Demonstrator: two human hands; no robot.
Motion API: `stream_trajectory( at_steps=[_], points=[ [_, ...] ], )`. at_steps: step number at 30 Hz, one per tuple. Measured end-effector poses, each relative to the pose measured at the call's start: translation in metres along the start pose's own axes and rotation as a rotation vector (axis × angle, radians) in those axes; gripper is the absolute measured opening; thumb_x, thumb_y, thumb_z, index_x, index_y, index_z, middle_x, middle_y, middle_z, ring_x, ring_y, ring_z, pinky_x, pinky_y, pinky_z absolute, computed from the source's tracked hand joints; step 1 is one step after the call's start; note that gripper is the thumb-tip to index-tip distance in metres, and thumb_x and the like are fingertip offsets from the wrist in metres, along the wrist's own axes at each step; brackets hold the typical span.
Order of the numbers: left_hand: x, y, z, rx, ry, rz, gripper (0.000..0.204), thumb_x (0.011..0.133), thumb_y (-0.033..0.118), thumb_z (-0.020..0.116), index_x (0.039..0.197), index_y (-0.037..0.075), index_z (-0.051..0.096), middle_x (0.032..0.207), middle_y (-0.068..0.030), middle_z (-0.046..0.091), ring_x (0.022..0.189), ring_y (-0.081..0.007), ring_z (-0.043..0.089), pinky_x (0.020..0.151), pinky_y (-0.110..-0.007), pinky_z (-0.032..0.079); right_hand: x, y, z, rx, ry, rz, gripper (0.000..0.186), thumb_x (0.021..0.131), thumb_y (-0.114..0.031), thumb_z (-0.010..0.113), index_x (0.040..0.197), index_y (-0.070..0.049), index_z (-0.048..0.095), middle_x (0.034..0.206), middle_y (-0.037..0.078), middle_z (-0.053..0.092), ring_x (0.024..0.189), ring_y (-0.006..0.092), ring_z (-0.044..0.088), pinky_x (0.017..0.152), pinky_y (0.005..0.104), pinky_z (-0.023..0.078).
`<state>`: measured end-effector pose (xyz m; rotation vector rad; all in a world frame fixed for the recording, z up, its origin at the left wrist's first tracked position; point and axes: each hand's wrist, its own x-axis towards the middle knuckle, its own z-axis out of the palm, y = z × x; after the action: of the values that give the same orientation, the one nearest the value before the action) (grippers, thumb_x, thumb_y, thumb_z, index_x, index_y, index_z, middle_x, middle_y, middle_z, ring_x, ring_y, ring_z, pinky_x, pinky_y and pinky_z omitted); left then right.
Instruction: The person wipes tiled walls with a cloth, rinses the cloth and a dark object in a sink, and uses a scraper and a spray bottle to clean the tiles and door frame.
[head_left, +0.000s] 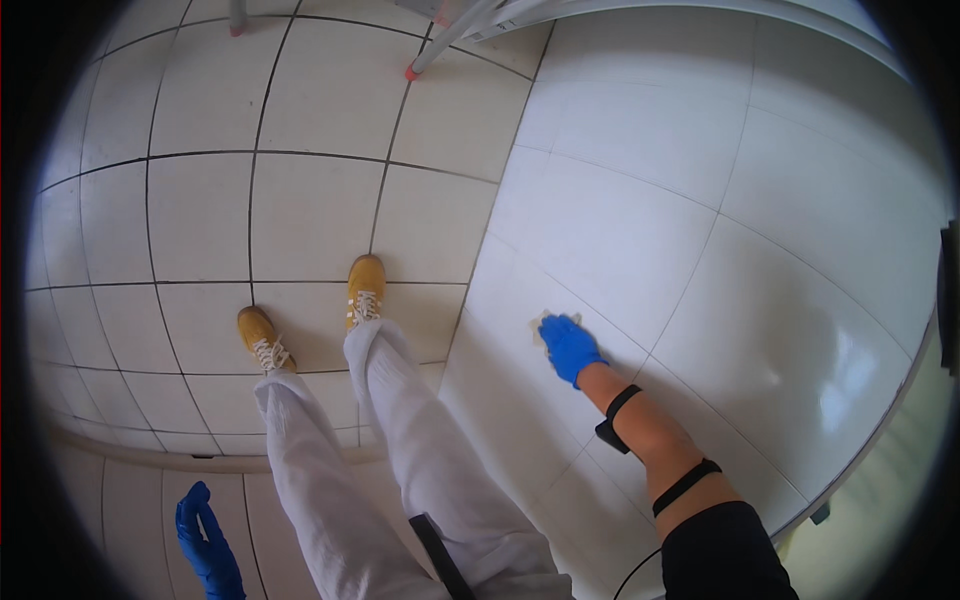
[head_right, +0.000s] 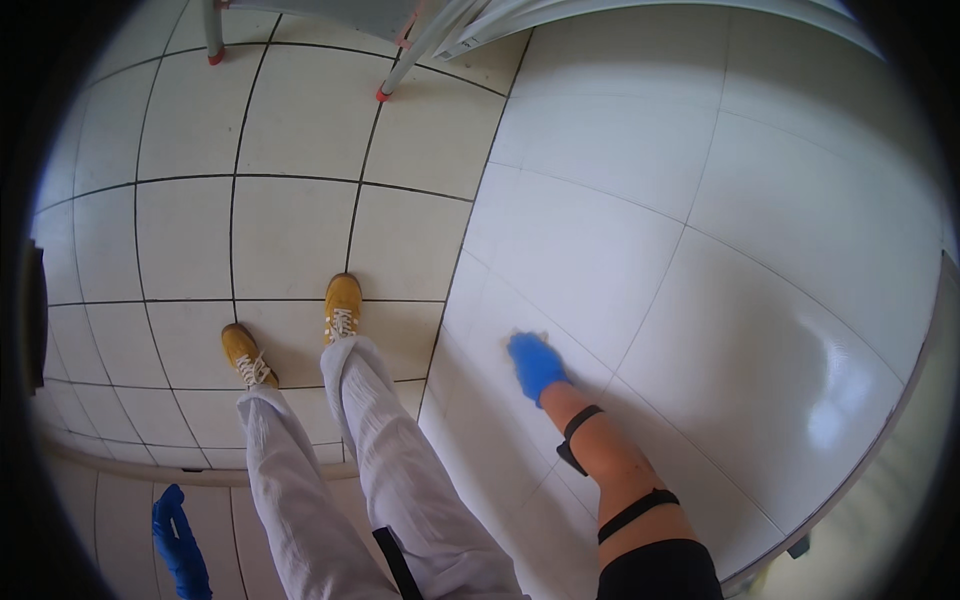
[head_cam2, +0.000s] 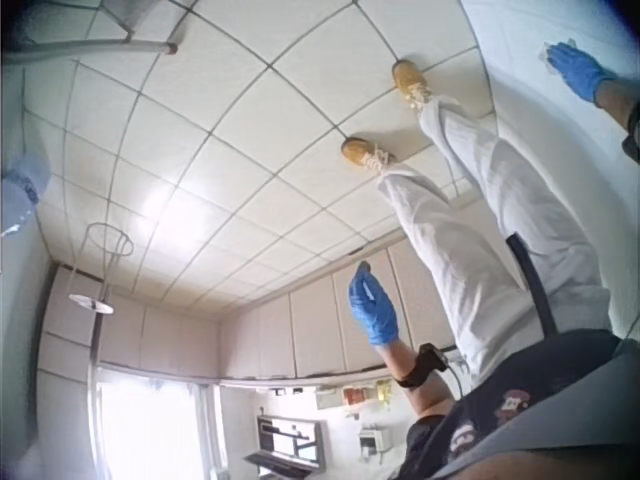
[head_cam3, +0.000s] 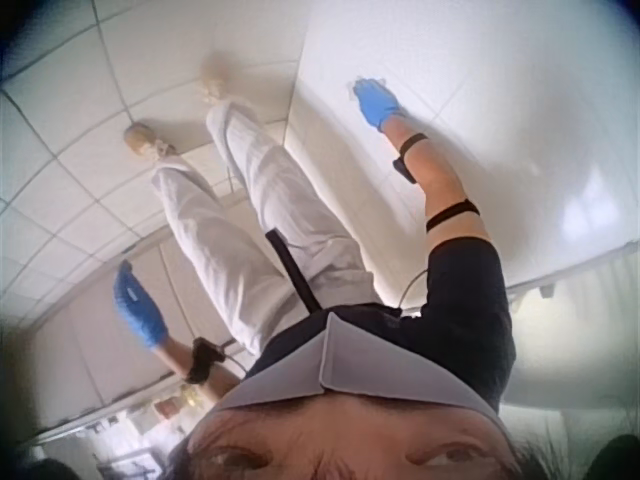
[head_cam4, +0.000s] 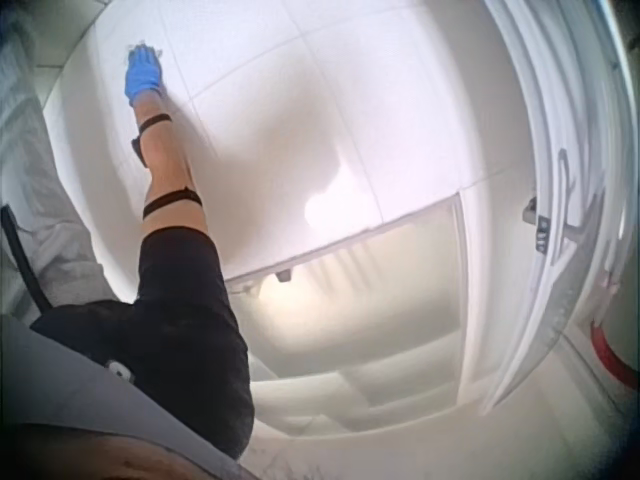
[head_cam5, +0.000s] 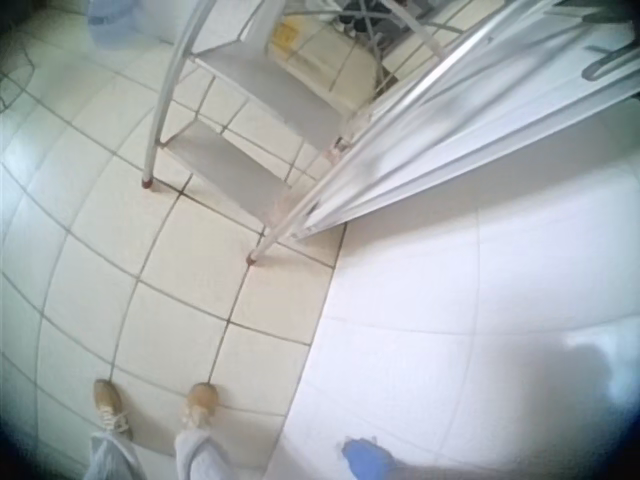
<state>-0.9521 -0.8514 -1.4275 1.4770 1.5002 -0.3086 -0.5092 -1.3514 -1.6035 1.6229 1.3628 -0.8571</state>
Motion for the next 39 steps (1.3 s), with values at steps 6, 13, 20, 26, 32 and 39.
stream_trajectory(
  at_steps=[6,13,20,26,32,39],
  points=[
    [0.008,0.044,0.026,0.477,-0.073,0.184,0.019,0.089,-0.001,0.045,0.106,0.002,0.055,0.105,-0.0076,0.056,0.101,-0.0169,0.053,0.091,-0.029,0.04,0.078,0.258,-0.152,-0.442,0.241,0.571,0.053,0.089,-0.027,0.04,0.135,-0.002,0.034,0.139,0.014,0.034,0.131,0.0277,0.028,0.107,0.0436,0.019],
    [0.023,0.055,0.074,0.478,-0.145,0.278,0.018,0.089,0.002,0.047,0.104,0.001,0.056,0.102,-0.0106,0.058,0.097,-0.0201,0.056,0.087,-0.031,0.043,0.128,0.354,-0.23,-0.452,0.359,0.83,0.057,0.089,-0.031,0.041,0.137,-0.004,0.03,0.142,0.012,0.03,0.132,0.0263,0.026,0.109,0.0381,0.018],
    [0.027,0.019,0.085,0.338,-0.127,0.238,0.019,0.086,-0.006,0.048,0.102,0.001,0.056,0.099,-0.0097,0.057,0.095,-0.0191,0.055,0.087,-0.03,0.042,0.166,0.019,0.082,-0.089,0.116,0.268,0.05,0.088,-0.014,0.035,0.136,-0.001,0.03,0.143,0.013,0.029,0.132,0.0249,0.026,0.11,0.0364,0.018],
    [0.018,0.025,0.053,0.544,-0.101,0.169,0.018,0.089,0.003,0.048,0.105,0.0,0.057,0.103,-0.012,0.059,0.097,-0.0214,0.056,0.087,-0.031,0.043,0.019,-0.191,0.081,0.126,-0.432,-0.366,0.047,0.087,-0.017,0.044,0.13,-0.001,0.037,0.136,0.014,0.037,0.122,0.0275,0.038,0.103,0.035,0.028],
    [0.024,0.03,0.075,0.526,-0.155,0.183,0.02,0.086,-0.005,0.048,0.104,0.002,0.056,0.101,-0.0103,0.058,0.096,-0.021,0.055,0.086,-0.031,0.043,0.152,0.025,0.029,-0.164,-0.064,0.025,0.047,0.087,-0.02,0.041,0.131,-0.002,0.04,0.133,0.013,0.041,0.124,0.0288,0.037,0.106,0.041,0.024],
    [0.057,0.031,0.091,0.627,-0.124,0.116,0.022,0.092,0.011,0.048,0.107,0.0,0.059,0.105,-0.0147,0.062,0.096,-0.025,0.058,0.088,-0.033,0.044,0.255,0.213,-0.08,-0.253,0.212,0.577,0.058,0.087,-0.031,0.045,0.137,-0.005,0.031,0.144,0.011,0.028,0.134,0.0254,0.022,0.109,0.0401,0.016]
  ],
)
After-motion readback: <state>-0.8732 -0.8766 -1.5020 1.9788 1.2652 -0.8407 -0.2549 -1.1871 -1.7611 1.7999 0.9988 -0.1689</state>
